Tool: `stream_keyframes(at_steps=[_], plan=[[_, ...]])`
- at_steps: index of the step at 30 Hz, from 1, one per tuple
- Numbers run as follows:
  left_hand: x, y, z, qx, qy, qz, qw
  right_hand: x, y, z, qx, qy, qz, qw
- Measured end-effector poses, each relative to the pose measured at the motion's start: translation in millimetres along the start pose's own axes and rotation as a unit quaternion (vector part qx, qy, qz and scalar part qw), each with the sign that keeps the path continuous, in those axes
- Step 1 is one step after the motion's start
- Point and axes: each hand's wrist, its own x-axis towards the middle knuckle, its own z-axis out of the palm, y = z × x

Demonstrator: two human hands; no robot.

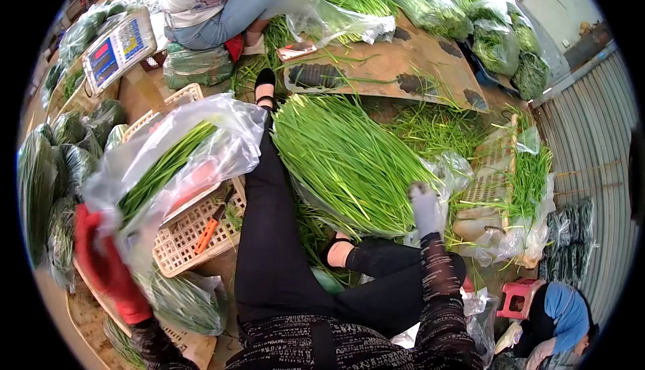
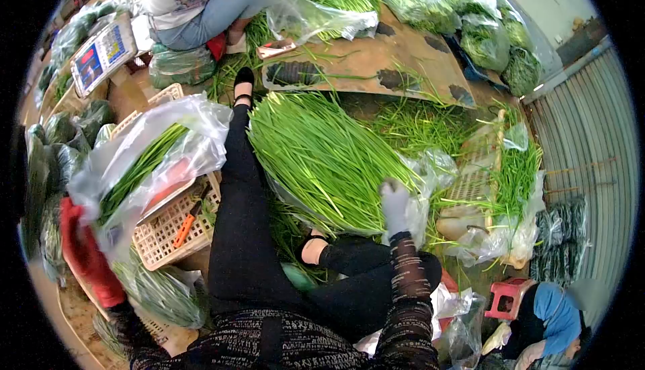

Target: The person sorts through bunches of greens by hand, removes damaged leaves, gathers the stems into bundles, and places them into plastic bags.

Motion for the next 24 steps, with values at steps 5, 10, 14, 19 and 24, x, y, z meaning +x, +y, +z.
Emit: stream_keyframes(at_steps=[5,10,14,19,24], plan=[[-46,94,94,-0.054,-0.161,0.129,0.977,-48,46,50,-0.382,-0.172,-0.09,0.903],[-43,86,119,0.082,-0.241,0.205,0.945,-55,56,86,-0.472,-0.156,-0.127,0.859],[-36,19,115,0.212,-0.393,0.151,0.882,-44,47,82,-0.383,-0.149,-0.133,0.902],[-53,-97,115,0.333,-0.355,0.189,0.853,-37,-19,46,0.2,-0.119,0.069,0.97],[-5,-77,107,0.396,-0.456,0.112,0.789,-59,-21,37,0.271,-0.178,0.15,0.934]])
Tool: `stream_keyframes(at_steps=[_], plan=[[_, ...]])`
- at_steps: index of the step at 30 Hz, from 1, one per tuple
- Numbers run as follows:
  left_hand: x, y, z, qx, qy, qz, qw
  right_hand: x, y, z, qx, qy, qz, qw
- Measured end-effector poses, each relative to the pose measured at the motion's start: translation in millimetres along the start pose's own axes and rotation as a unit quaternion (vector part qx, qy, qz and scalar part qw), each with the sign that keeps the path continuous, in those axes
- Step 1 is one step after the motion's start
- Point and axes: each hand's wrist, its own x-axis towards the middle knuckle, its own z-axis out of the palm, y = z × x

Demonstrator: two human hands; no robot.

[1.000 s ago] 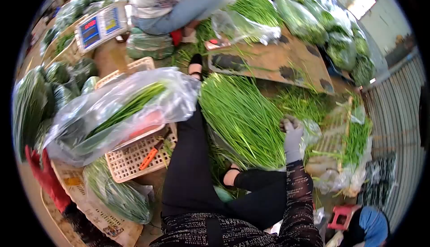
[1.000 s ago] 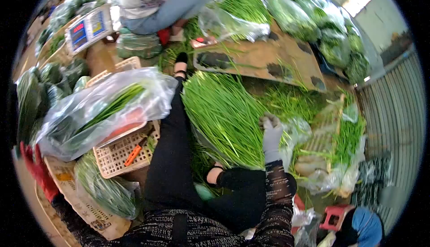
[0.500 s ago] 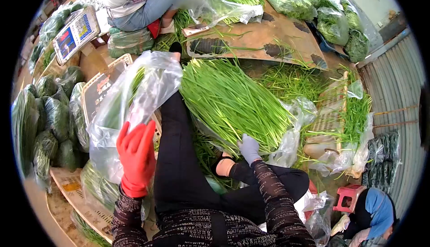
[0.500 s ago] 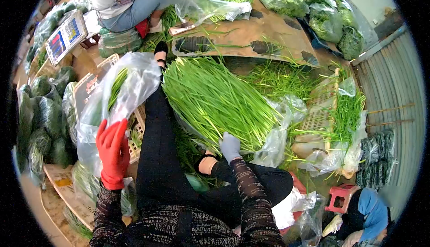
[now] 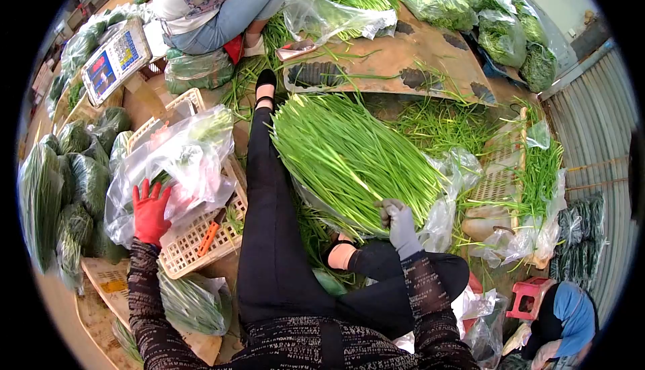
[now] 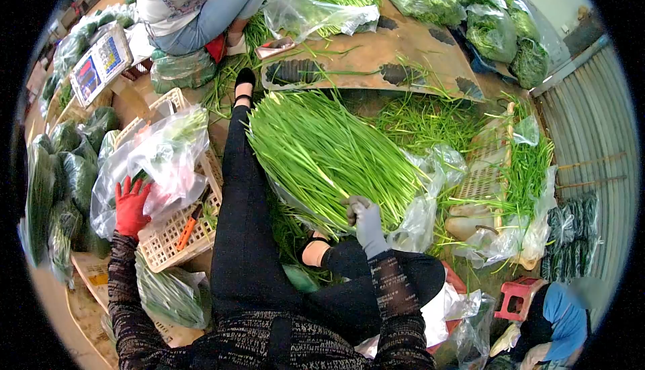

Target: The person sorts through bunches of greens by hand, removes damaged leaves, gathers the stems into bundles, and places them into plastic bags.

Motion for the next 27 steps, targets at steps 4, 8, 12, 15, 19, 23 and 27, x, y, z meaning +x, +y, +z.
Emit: stream_keyframes(at_steps=[4,8,12,15,19,23,27], plan=[[-2,-29,-48,-0.294,-0.039,0.043,0.954,-36,-26,7,0.077,0.024,0.016,0.997],[-33,2,-149,-0.185,0.29,0.029,0.939,-60,-39,10,0.154,0.026,0.02,0.988],[-69,94,-159,-0.652,0.16,0.051,0.739,-81,-4,37,0.075,-0.045,-0.035,0.996],[-53,183,-111,-0.827,-0.193,0.132,0.511,-114,7,79,0.063,-0.167,0.005,0.984],[-41,258,-62,-0.91,-0.327,0.071,0.244,-134,41,94,0.01,-0.232,0.106,0.967],[-49,276,-57,-0.891,-0.268,0.097,0.353,-111,43,90,-0.341,-0.046,-0.187,0.92],[-51,282,-48,-0.867,-0.335,0.077,0.361,-87,33,83,-0.506,-0.054,-0.283,0.813]])
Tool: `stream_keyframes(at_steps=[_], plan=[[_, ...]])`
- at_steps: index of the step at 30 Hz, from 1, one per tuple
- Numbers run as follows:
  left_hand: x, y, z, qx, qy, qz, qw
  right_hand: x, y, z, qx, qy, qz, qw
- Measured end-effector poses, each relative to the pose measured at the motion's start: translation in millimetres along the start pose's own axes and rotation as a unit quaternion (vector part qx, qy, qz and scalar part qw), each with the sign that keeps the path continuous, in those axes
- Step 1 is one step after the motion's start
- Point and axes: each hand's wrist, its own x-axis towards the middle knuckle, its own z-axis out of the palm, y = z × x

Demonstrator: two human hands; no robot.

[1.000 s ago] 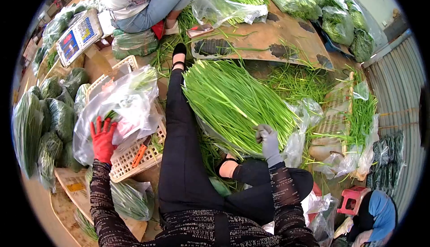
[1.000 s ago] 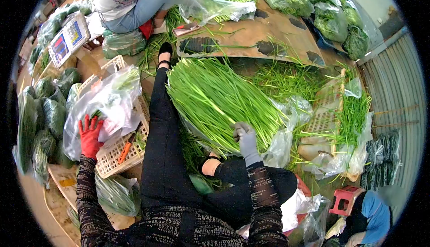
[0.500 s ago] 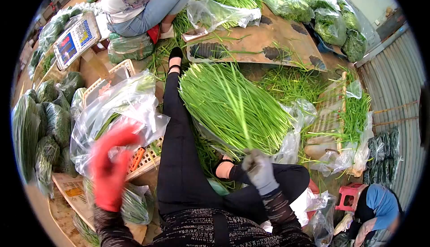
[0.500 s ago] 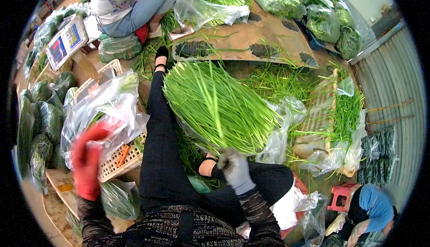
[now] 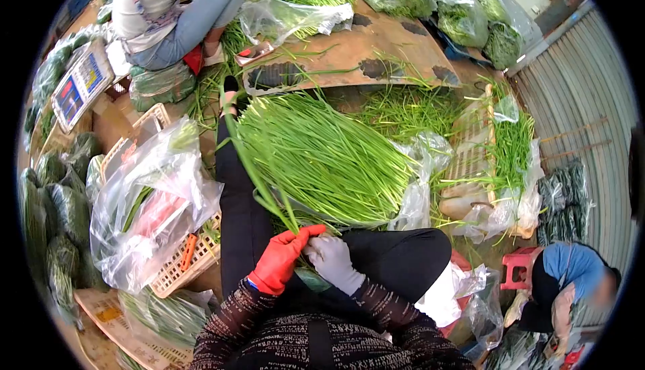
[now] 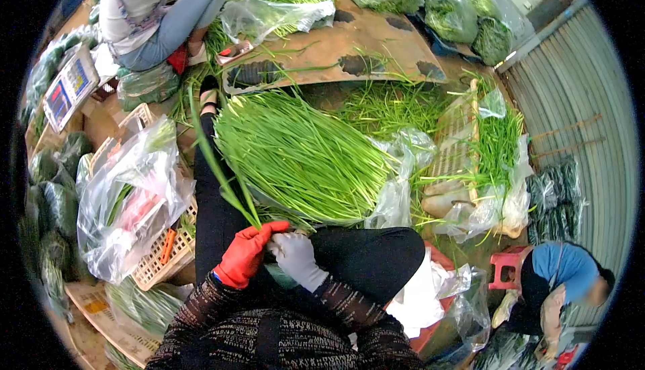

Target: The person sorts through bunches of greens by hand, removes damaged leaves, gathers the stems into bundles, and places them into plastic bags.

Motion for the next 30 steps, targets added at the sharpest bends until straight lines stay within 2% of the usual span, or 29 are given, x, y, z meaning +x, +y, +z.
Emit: stream_keyframes(at_steps=[2,3,4,5,6,8,10,12,14,15,17,20,25,28,30], plan=[[11,-13,-12,0.027,0.041,0.012,0.999,6,7,-6,-0.034,-0.004,-0.011,0.999],[23,-29,-19,-0.004,0.093,0.036,0.995,5,15,-8,-0.063,-0.006,-0.02,0.998],[32,-35,-30,-0.148,0.101,0.047,0.983,2,24,-10,-0.089,-0.011,-0.027,0.996],[37,-40,-43,-0.143,0.11,0.072,0.981,-5,46,-12,-0.095,-0.047,-0.019,0.994],[42,-38,-54,-0.138,0.12,0.099,0.978,-11,62,-18,-0.146,-0.129,0.034,0.98],[48,-43,-65,-0.15,0.086,0.082,0.982,-10,80,-51,-0.26,-0.343,0.071,0.9],[51,-43,-65,-0.18,0.056,0.013,0.982,-7,93,-72,-0.296,-0.252,0.108,0.915],[55,-48,-62,-0.145,0.052,-0.008,0.988,16,130,-82,-0.184,-0.151,0.22,0.946],[57,-45,-54,-0.096,0.049,-0.052,0.993,32,171,-82,-0.176,-0.105,0.295,0.933],[56,-42,-52,-0.088,0.049,-0.056,0.993,34,187,-76,-0.174,-0.104,0.293,0.934],[60,-49,-60,-0.1,0.049,-0.042,0.993,43,220,-64,-0.287,-0.122,0.322,0.894],[59,-53,-66,-0.128,0.058,-0.002,0.99,40,275,-52,-0.26,-0.09,0.355,0.894],[59,-53,-70,-0.13,0.068,-0.023,0.989,45,263,-61,-0.194,-0.057,0.37,0.907],[63,-50,-65,-0.127,0.065,-0.027,0.989,52,248,-75,-0.177,-0.116,0.356,0.91],[62,-47,-61,-0.104,0.079,-0.036,0.991,53,230,-84,-0.202,-0.158,0.277,0.926]])
